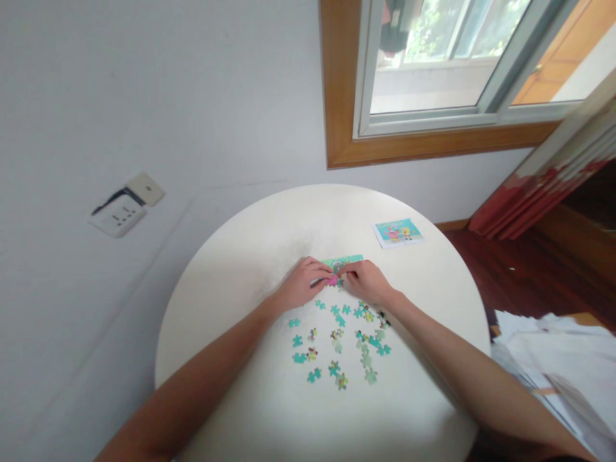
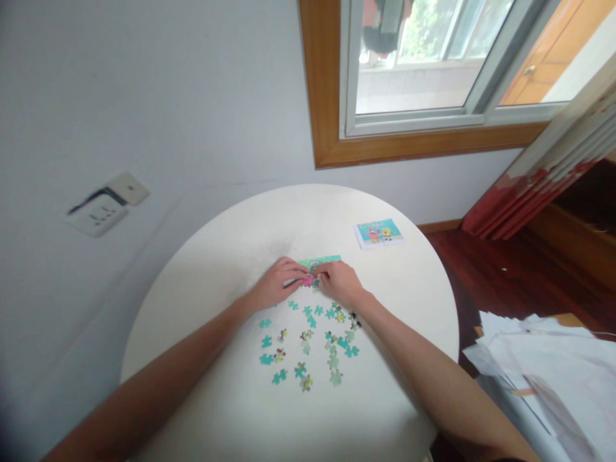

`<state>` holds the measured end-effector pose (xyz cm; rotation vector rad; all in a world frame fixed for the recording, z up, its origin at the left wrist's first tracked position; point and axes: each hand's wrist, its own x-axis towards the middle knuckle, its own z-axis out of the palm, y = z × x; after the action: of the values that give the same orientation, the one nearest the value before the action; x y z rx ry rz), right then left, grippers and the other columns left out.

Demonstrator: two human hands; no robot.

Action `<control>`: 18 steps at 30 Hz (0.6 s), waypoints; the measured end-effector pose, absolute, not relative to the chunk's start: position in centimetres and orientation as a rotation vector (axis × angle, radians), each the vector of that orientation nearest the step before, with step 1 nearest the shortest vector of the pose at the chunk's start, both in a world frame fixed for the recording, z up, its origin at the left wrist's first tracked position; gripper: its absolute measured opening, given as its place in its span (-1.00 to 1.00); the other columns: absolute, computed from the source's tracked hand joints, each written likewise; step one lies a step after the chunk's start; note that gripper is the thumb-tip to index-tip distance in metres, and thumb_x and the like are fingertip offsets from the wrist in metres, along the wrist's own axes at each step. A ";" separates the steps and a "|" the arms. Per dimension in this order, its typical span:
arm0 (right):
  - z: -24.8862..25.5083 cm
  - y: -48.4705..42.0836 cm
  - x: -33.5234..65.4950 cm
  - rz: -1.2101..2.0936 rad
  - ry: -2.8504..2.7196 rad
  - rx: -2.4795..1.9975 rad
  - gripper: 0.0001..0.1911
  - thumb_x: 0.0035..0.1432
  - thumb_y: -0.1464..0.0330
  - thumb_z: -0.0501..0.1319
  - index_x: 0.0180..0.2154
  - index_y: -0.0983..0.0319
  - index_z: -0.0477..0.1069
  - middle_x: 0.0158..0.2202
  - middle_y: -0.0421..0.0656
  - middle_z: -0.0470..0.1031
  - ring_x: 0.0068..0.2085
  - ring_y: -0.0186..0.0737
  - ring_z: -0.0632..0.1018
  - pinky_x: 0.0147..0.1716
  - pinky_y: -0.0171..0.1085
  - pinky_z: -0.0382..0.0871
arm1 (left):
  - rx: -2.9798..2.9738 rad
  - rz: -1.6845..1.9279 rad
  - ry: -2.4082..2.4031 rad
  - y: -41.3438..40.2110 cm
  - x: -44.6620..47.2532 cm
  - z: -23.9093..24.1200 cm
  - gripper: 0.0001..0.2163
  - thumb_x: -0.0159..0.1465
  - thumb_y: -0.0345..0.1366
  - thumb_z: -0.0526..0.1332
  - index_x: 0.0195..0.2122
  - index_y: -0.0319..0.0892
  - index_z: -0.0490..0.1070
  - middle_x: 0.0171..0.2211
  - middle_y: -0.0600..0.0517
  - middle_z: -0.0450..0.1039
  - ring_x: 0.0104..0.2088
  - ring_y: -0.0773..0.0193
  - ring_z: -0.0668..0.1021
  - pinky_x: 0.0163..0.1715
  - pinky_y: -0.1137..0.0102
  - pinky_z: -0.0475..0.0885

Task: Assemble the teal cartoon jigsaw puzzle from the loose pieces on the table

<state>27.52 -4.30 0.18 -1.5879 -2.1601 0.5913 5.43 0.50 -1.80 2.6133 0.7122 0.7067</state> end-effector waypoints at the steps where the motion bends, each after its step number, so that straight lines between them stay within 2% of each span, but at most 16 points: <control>1: 0.2 -4.3 27.5 0.592 -2.160 -1.591 -0.55 0.16 0.50 0.03 -0.12 0.09 0.63 -0.14 -0.19 0.66 -0.16 -0.20 0.61 -0.13 -0.35 0.36 | 2.610 0.706 0.712 0.5 5.4 -1.8 -0.83 0.38 -0.31 0.19 -0.10 -0.02 0.57 -0.08 0.06 0.58 -0.07 0.20 0.48 0.01 0.20 0.38; 12: 0.5 -4.4 27.5 0.550 -2.168 -1.614 -0.57 0.20 0.48 0.04 -0.10 0.06 0.63 -0.15 -0.18 0.67 -0.18 -0.17 0.63 -0.19 -0.33 0.37 | 2.605 0.722 0.703 0.5 5.5 -1.7 -0.84 0.37 -0.32 0.20 -0.12 -0.02 0.57 -0.09 0.07 0.58 -0.07 0.21 0.49 0.00 0.21 0.39; 18: 0.4 -4.2 27.7 0.569 -2.165 -1.610 -0.56 0.19 0.49 0.05 -0.08 0.07 0.63 -0.12 -0.19 0.66 -0.14 -0.17 0.62 -0.15 -0.33 0.37 | 2.605 0.727 0.701 0.5 5.5 -1.7 -0.84 0.37 -0.33 0.20 -0.13 -0.01 0.58 -0.10 0.06 0.59 -0.08 0.21 0.50 0.00 0.22 0.38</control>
<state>27.66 -4.21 0.45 -1.6096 -2.1653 0.5687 5.53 0.53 -1.72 2.6053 0.7008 0.7265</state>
